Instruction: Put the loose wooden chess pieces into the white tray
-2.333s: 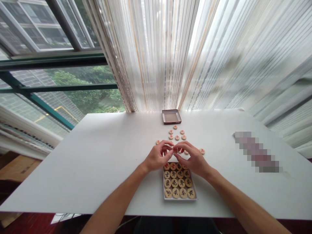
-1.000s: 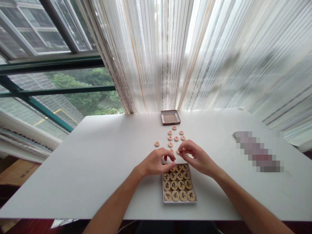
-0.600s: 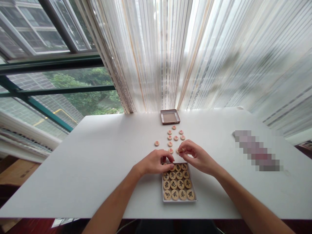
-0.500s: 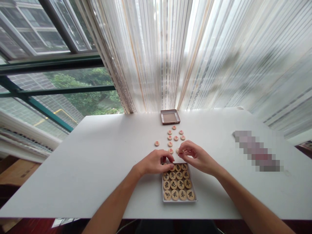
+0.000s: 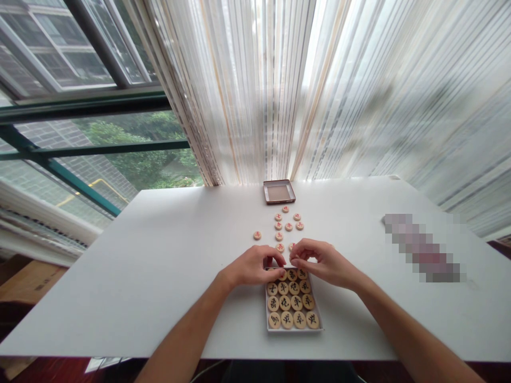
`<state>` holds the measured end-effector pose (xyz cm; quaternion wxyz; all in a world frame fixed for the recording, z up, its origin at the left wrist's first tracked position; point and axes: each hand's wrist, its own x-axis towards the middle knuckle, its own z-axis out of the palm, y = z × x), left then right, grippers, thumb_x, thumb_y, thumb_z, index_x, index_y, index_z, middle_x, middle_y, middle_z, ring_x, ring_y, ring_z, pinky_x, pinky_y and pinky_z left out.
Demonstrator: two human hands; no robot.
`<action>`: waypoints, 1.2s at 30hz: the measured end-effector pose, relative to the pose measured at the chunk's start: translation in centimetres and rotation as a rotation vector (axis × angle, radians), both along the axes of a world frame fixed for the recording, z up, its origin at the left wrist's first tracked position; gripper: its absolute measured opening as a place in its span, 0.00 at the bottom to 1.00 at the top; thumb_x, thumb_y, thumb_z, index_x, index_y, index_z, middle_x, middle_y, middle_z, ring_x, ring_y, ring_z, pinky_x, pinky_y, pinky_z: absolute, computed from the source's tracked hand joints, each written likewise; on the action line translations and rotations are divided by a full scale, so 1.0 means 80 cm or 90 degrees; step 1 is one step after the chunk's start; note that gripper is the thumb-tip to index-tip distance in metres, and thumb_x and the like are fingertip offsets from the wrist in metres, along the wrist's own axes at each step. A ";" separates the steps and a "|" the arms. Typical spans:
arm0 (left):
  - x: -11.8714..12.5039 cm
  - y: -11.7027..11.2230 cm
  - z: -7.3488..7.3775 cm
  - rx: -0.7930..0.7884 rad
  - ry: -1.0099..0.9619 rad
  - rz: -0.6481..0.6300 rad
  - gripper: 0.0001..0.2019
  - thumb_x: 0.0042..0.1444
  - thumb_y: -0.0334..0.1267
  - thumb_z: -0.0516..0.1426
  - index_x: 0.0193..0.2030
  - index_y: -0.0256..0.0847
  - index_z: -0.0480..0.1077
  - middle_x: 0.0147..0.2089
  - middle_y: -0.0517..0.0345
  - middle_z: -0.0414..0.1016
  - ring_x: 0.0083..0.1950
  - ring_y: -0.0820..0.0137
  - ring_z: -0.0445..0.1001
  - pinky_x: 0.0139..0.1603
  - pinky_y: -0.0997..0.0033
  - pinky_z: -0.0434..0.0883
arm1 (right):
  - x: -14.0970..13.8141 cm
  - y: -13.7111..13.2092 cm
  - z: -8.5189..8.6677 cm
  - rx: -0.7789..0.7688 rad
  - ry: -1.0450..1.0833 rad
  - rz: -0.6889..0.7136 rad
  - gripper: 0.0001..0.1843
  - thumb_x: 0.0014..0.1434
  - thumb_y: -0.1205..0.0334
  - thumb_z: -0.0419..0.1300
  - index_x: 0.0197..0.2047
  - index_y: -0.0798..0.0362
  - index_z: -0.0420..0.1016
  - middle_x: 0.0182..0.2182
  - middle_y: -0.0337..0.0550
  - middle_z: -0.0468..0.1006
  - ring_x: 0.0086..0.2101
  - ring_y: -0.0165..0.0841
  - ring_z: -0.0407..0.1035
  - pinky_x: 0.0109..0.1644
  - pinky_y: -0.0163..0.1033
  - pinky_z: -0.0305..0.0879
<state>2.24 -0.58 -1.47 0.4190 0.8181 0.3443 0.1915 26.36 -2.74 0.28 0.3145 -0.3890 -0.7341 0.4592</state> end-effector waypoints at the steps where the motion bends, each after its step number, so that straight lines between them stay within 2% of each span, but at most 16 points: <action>1: 0.000 0.000 0.000 0.000 0.000 -0.001 0.09 0.55 0.37 0.62 0.43 0.41 0.77 0.34 0.60 0.75 0.31 0.76 0.67 0.32 0.77 0.66 | 0.000 0.000 0.000 -0.003 -0.005 0.000 0.10 0.63 0.54 0.63 0.40 0.52 0.77 0.36 0.42 0.79 0.35 0.33 0.73 0.40 0.38 0.71; 10: 0.000 0.000 0.003 -0.001 0.004 -0.004 0.09 0.55 0.37 0.62 0.43 0.40 0.78 0.34 0.60 0.75 0.31 0.75 0.66 0.31 0.77 0.65 | 0.008 0.000 0.006 -0.028 -0.040 0.017 0.12 0.64 0.53 0.61 0.40 0.52 0.79 0.38 0.43 0.80 0.37 0.33 0.74 0.42 0.38 0.71; 15: 0.001 -0.001 0.005 0.001 0.009 -0.005 0.09 0.55 0.36 0.62 0.42 0.39 0.78 0.33 0.59 0.75 0.31 0.75 0.66 0.31 0.77 0.65 | 0.007 -0.001 0.012 0.009 -0.134 0.046 0.08 0.62 0.54 0.64 0.38 0.49 0.80 0.35 0.39 0.80 0.34 0.32 0.71 0.38 0.36 0.67; 21: 0.000 0.000 0.004 0.007 0.012 -0.004 0.08 0.55 0.37 0.62 0.42 0.39 0.78 0.33 0.59 0.74 0.31 0.75 0.67 0.31 0.76 0.66 | 0.003 -0.003 0.002 0.017 -0.166 0.058 0.08 0.60 0.53 0.66 0.37 0.48 0.80 0.33 0.39 0.78 0.34 0.33 0.71 0.36 0.36 0.66; 29: 0.001 0.000 0.007 0.001 0.018 -0.010 0.08 0.55 0.38 0.62 0.41 0.39 0.78 0.33 0.58 0.74 0.32 0.74 0.67 0.32 0.76 0.66 | 0.001 -0.004 0.003 0.100 -0.233 0.036 0.08 0.62 0.53 0.65 0.36 0.47 0.79 0.35 0.41 0.77 0.38 0.36 0.70 0.41 0.39 0.66; 36: 0.001 0.000 0.005 0.011 0.015 -0.010 0.08 0.55 0.38 0.62 0.41 0.39 0.78 0.33 0.59 0.74 0.32 0.74 0.67 0.33 0.76 0.67 | 0.002 -0.004 0.001 0.115 -0.230 0.069 0.09 0.63 0.54 0.63 0.34 0.48 0.78 0.33 0.41 0.78 0.39 0.37 0.70 0.42 0.40 0.65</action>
